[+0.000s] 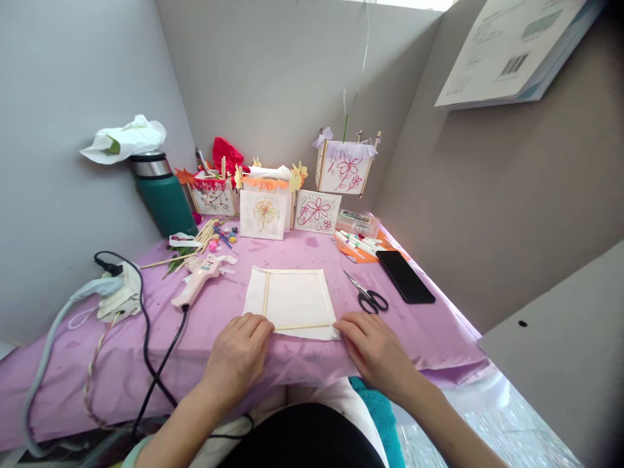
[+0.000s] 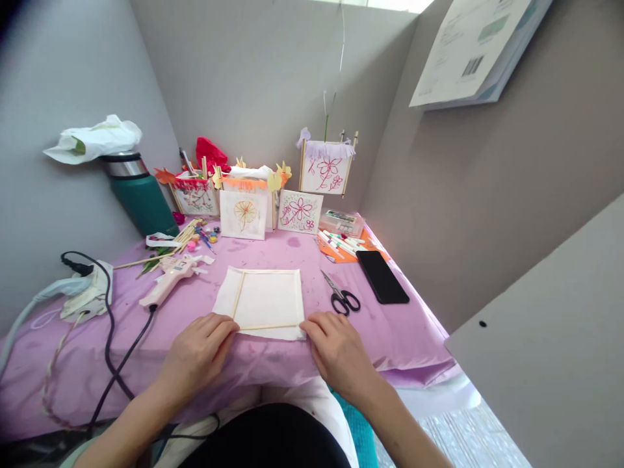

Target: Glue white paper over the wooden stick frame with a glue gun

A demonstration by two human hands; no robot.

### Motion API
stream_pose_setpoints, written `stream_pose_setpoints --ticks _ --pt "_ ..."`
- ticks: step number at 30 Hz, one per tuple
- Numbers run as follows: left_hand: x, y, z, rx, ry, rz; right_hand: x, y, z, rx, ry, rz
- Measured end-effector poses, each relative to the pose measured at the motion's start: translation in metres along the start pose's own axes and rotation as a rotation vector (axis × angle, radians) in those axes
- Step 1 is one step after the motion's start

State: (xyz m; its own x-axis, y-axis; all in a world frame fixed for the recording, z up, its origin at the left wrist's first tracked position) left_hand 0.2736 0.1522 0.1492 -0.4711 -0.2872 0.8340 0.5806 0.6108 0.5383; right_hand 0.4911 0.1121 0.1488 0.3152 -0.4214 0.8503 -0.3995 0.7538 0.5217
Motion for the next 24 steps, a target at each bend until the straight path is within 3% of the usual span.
stream_pose_setpoints --ticks 8,18,24 --pt "0.002 0.003 0.005 0.059 -0.071 0.002 -0.001 -0.001 -0.003 -0.017 0.027 -0.019" --pt "0.001 0.003 0.009 0.081 -0.114 0.030 0.001 0.011 0.004 0.010 -0.066 -0.188" --pt "0.000 0.000 0.005 0.054 -0.094 0.064 -0.004 0.011 0.003 0.006 -0.049 -0.177"
Point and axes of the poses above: each hand's wrist, its own y-axis towards the middle knuckle, its own x-axis out of the back of the hand, z = x × y, the point moved 6 cm from there along y, towards the middle knuckle, and after that the axes turned 4 degrees about -y, right-handed, at the moved point
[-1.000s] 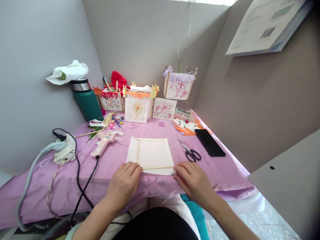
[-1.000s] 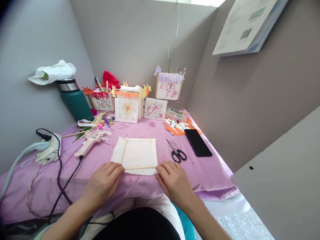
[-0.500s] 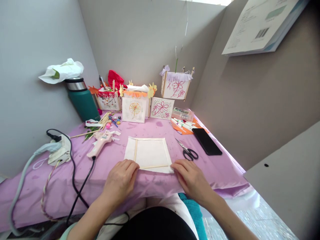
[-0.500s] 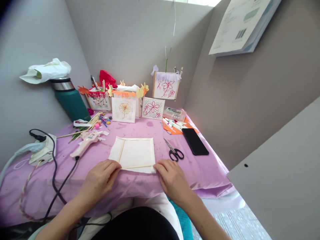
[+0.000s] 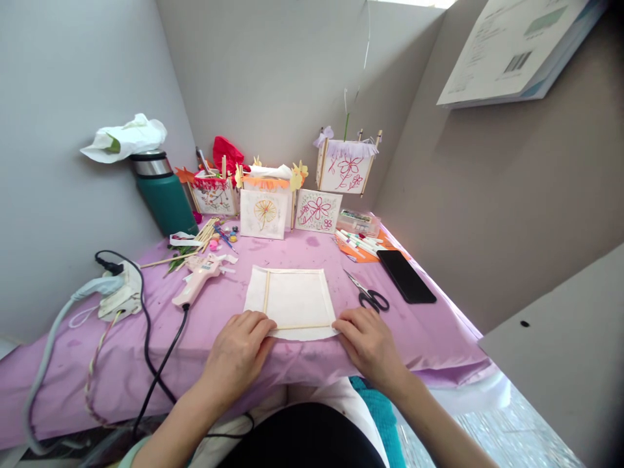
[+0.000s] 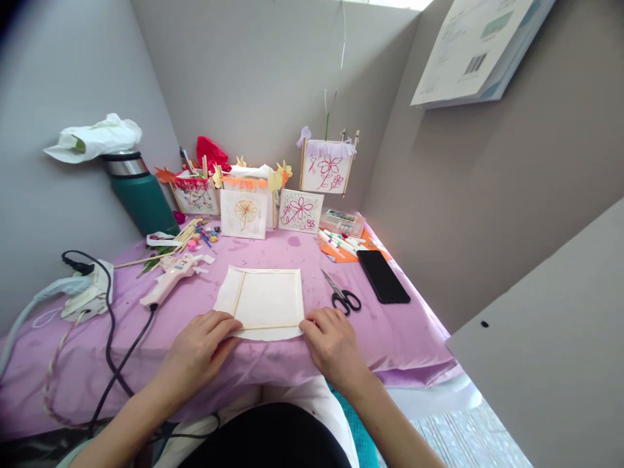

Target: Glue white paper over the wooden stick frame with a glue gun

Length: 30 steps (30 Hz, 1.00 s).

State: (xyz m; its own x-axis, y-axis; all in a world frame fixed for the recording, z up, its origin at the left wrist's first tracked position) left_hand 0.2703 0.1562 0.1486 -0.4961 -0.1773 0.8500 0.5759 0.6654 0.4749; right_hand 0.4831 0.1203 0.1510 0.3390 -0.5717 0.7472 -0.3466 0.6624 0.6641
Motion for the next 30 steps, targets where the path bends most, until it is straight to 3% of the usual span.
stream_pose_setpoints --ticks 9,24,30 --pt "0.0014 0.0028 -0.0022 -0.029 0.049 -0.089 -0.0010 -0.0008 -0.0037 -0.015 0.047 -0.008" --pt "-0.0015 0.0051 0.0003 0.021 0.020 -0.047 -0.0028 -0.0009 -0.0063 -0.007 0.134 0.071" --pt "-0.0020 0.0078 -0.0006 0.041 0.042 -0.035 -0.0086 0.0067 -0.0052 -0.080 0.091 0.112"
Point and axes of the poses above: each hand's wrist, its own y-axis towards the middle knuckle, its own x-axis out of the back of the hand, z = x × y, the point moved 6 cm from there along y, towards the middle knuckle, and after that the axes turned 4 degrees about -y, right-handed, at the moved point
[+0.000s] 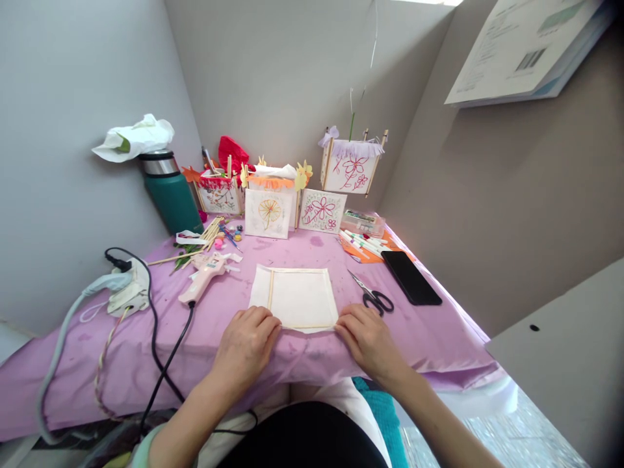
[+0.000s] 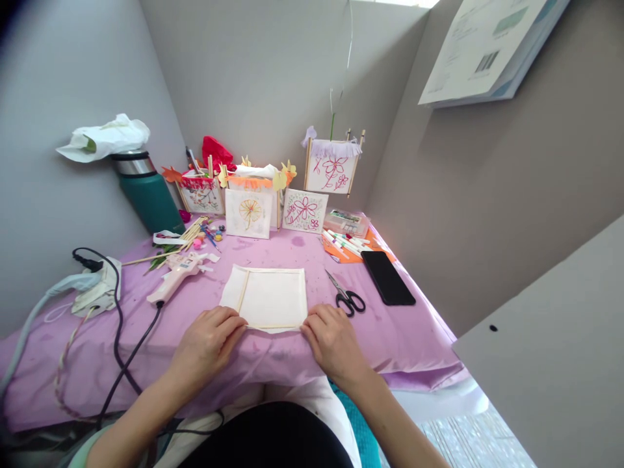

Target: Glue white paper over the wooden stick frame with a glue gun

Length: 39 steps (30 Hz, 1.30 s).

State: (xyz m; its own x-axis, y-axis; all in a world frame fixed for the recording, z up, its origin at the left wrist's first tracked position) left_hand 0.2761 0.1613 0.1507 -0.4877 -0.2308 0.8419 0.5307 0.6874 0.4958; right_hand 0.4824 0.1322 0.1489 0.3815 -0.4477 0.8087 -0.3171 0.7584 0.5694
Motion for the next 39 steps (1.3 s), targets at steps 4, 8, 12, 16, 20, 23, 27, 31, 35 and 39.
stream_pose_setpoints --ticks 4,8,12,16,20,23,27,31,35,39 --pt "-0.002 0.005 -0.001 0.065 0.025 0.035 -0.005 0.001 -0.004 -0.060 0.021 0.010" --pt "-0.004 0.008 -0.002 0.110 0.022 0.069 -0.010 -0.002 -0.012 -0.107 0.082 0.022" --pt "-0.006 0.009 -0.001 0.104 -0.005 0.070 -0.013 -0.001 -0.016 -0.156 0.104 0.036" --pt "-0.006 0.009 0.001 0.108 -0.019 0.053 -0.016 0.006 -0.020 -0.272 0.101 0.114" --pt "-0.006 0.011 0.003 0.129 -0.032 0.019 -0.017 0.011 -0.021 -0.341 0.080 0.198" --pt "-0.008 0.013 0.005 0.159 -0.037 0.009 -0.017 0.013 -0.020 -0.354 0.070 0.232" --pt "-0.008 0.014 0.011 0.204 -0.061 -0.018 -0.019 0.014 -0.020 -0.382 0.031 0.269" --pt "0.009 0.009 -0.001 0.127 0.029 -0.249 -0.018 0.017 -0.019 -0.400 0.002 0.300" --pt "0.006 -0.001 -0.047 -0.184 -0.034 -0.310 -0.018 0.020 -0.020 -0.417 0.012 0.330" --pt "-0.023 -0.005 -0.070 -0.238 -0.006 -0.158 -0.017 0.020 -0.020 -0.412 -0.002 0.322"
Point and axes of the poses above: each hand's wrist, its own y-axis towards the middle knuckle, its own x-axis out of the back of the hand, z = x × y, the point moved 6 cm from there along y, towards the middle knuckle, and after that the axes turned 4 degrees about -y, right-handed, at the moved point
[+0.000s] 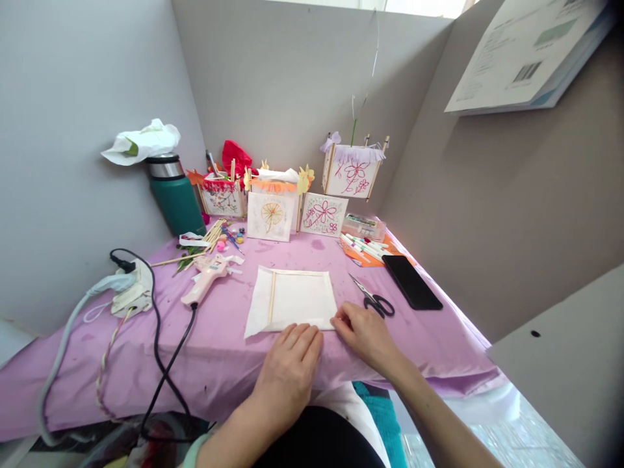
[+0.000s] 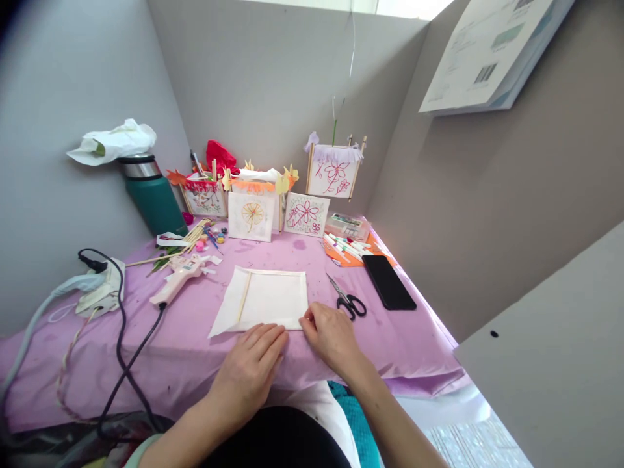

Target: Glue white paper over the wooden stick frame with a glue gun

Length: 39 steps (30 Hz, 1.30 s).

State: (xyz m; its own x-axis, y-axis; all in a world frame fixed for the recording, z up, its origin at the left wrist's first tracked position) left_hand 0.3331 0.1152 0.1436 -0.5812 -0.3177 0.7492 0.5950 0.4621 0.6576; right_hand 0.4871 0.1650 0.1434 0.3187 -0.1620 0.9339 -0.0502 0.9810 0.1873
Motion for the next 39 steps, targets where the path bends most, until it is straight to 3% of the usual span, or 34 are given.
stream_pose_setpoints --ticks 4,10,13,16,19,21,26,39 --pt "-0.015 -0.003 0.008 0.050 0.064 0.093 -0.004 0.000 0.000 0.005 -0.002 -0.016" --pt "-0.015 -0.002 0.017 0.084 0.020 0.204 -0.004 0.001 -0.014 -0.069 0.180 -0.072" --pt "-0.014 -0.001 0.016 0.082 -0.004 0.201 0.015 -0.009 -0.014 -0.039 0.253 -0.271" --pt "-0.015 -0.001 0.016 0.082 -0.021 0.201 0.029 -0.029 0.005 0.138 0.211 -0.458" --pt "-0.016 -0.002 0.016 0.095 -0.031 0.198 0.016 -0.044 0.033 0.383 0.128 -0.401" --pt "-0.016 -0.002 0.016 0.100 -0.040 0.206 0.003 -0.047 0.042 0.462 0.062 -0.383" --pt "-0.013 -0.001 0.022 0.103 -0.062 0.269 -0.014 -0.046 0.039 0.489 -0.020 -0.400" --pt "0.003 -0.013 0.056 0.028 0.060 0.333 -0.013 -0.048 0.037 0.483 -0.039 -0.379"
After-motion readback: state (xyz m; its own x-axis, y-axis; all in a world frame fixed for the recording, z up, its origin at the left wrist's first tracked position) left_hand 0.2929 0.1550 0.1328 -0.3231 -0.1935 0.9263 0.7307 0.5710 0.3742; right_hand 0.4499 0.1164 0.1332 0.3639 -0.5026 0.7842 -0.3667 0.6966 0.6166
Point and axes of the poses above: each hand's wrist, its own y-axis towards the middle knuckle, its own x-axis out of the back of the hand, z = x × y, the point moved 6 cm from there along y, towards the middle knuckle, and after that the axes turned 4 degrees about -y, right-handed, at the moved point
